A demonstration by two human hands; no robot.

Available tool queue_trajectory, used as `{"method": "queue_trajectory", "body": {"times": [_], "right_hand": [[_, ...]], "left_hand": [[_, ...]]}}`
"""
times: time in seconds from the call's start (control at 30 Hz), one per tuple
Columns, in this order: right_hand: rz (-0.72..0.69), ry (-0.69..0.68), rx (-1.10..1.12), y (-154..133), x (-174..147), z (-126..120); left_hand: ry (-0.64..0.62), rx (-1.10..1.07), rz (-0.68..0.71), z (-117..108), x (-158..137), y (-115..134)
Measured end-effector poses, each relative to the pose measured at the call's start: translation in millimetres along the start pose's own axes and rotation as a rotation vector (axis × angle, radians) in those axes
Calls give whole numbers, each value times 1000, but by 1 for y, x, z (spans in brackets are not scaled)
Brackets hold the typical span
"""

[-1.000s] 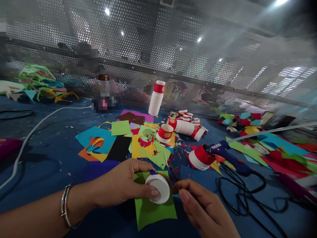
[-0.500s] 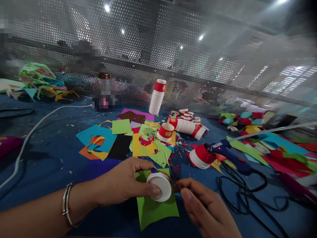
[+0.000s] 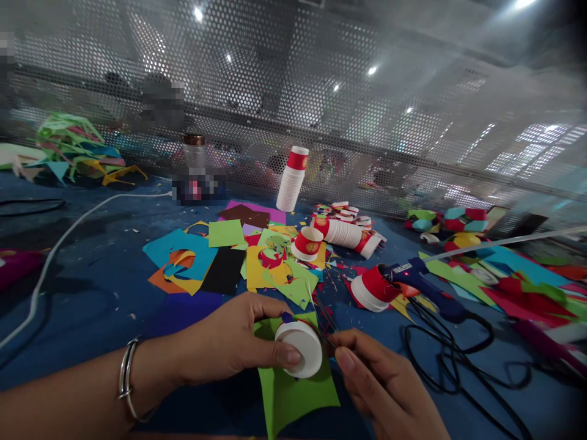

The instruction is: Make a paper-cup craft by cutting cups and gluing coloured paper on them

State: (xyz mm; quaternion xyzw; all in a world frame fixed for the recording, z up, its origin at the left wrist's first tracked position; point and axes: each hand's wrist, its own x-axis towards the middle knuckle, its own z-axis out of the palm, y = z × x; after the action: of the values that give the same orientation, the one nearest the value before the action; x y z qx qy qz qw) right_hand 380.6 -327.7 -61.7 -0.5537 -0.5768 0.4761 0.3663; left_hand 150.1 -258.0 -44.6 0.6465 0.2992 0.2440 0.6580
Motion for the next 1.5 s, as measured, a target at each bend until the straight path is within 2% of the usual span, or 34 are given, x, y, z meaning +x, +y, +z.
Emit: {"method": "queue_trajectory", "body": {"times": [0.17,0.33,0.57,0.83,0.97,1.13,1.37,1.5], "right_hand": [[-8,13,-58,1,1,-3],[-11,22,-91,4,-1,-6],[-17,-16,-130,5,-2,-6],[-73,-67,-280,0,0,-14],[-109,-61,-341,-2,2,-17],[-119,-54,-347,6,7,-22],[-131,98,-495,12,11,-32],[-172,263,-714,26,19,-32]], "left_hand": [[13,-44,-43,-3,0,0],[78,-11,-98,-7,-1,1],[67,70,-79,-5,0,1],[52,162,-58,-10,1,-3],[64,175,-99,-10,3,-5],[120,201,-63,-9,7,-6],[236,123,-100,-9,11,-7],[312,117,-96,-10,11,-5]]}}
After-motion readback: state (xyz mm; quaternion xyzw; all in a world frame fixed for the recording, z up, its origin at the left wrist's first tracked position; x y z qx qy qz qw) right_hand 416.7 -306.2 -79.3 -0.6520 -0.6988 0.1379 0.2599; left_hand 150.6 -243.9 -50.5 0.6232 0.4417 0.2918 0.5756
